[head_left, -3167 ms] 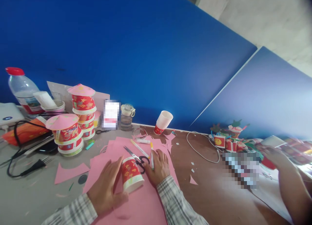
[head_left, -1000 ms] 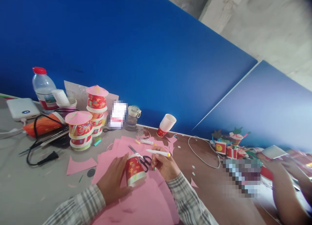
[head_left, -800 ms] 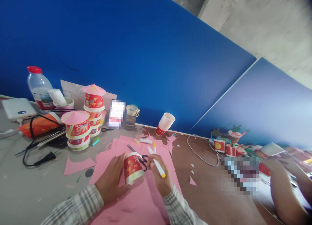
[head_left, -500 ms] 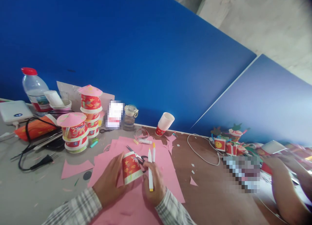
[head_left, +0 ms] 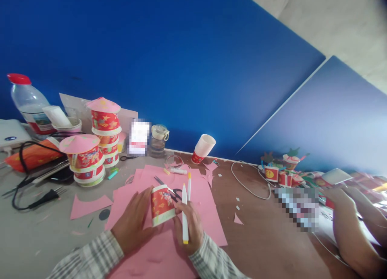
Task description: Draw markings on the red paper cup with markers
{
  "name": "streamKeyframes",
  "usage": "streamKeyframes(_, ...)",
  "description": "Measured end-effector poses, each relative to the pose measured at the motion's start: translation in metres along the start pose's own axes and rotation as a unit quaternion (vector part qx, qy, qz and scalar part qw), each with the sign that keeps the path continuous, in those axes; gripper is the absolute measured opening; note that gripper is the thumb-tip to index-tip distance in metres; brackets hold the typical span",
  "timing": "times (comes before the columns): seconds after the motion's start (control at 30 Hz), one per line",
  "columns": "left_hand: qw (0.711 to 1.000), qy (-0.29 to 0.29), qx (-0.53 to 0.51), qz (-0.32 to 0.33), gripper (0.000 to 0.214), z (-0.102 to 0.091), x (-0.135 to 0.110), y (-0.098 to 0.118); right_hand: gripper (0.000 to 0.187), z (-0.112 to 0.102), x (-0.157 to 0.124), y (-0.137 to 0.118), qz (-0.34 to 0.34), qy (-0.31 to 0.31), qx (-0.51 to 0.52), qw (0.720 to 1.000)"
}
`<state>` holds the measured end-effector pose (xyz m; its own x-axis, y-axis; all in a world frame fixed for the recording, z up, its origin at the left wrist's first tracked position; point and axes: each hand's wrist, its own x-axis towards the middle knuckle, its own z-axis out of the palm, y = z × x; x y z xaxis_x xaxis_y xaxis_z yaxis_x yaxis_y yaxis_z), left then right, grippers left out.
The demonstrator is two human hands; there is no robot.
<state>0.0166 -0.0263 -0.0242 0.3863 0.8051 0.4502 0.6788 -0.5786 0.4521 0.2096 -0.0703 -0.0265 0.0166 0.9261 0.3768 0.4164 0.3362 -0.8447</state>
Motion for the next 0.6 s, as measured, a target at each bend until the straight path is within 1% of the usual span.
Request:
streamKeyframes(0.1, 1.000, -0.011, 0.009, 0.006, 0.101, 0.005, -0.002, -0.004, 0.059, 0.002, -0.002, -0.002, -0.115, 0.050, -0.079, 0.989)
streamKeyframes(0.13, 1.000, -0.010, 0.004, 0.006, 0.100, 0.004, -0.002, -0.004, 0.062, 0.002, -0.003, -0.003, -0.132, 0.056, -0.093, 0.985)
streamKeyframes(0.2, 1.000, -0.004, -0.019, -0.002, 0.097, 0.001, -0.001, -0.001, 0.066, 0.003, -0.004, -0.006, -0.137, 0.061, -0.113, 0.982)
streamKeyframes(0.3, 0.998, 0.003, -0.062, -0.026, 0.094, -0.005, 0.002, 0.003, 0.068, 0.005, -0.003, -0.009, -0.112, 0.060, -0.135, 0.983)
streamKeyframes(0.37, 0.997, 0.003, -0.074, -0.034, 0.096, -0.006, 0.003, 0.004, 0.068, 0.006, -0.001, -0.010, -0.099, 0.063, -0.140, 0.983)
streamKeyframes(0.5, 0.999, -0.009, -0.038, -0.016, 0.099, -0.005, 0.001, 0.002, 0.063, 0.002, 0.001, -0.010, -0.122, 0.065, -0.128, 0.982)
streamKeyframes(0.6, 0.999, -0.031, -0.015, 0.008, 0.111, -0.006, -0.001, 0.000, 0.059, -0.004, 0.002, -0.007, -0.154, 0.033, -0.121, 0.980)
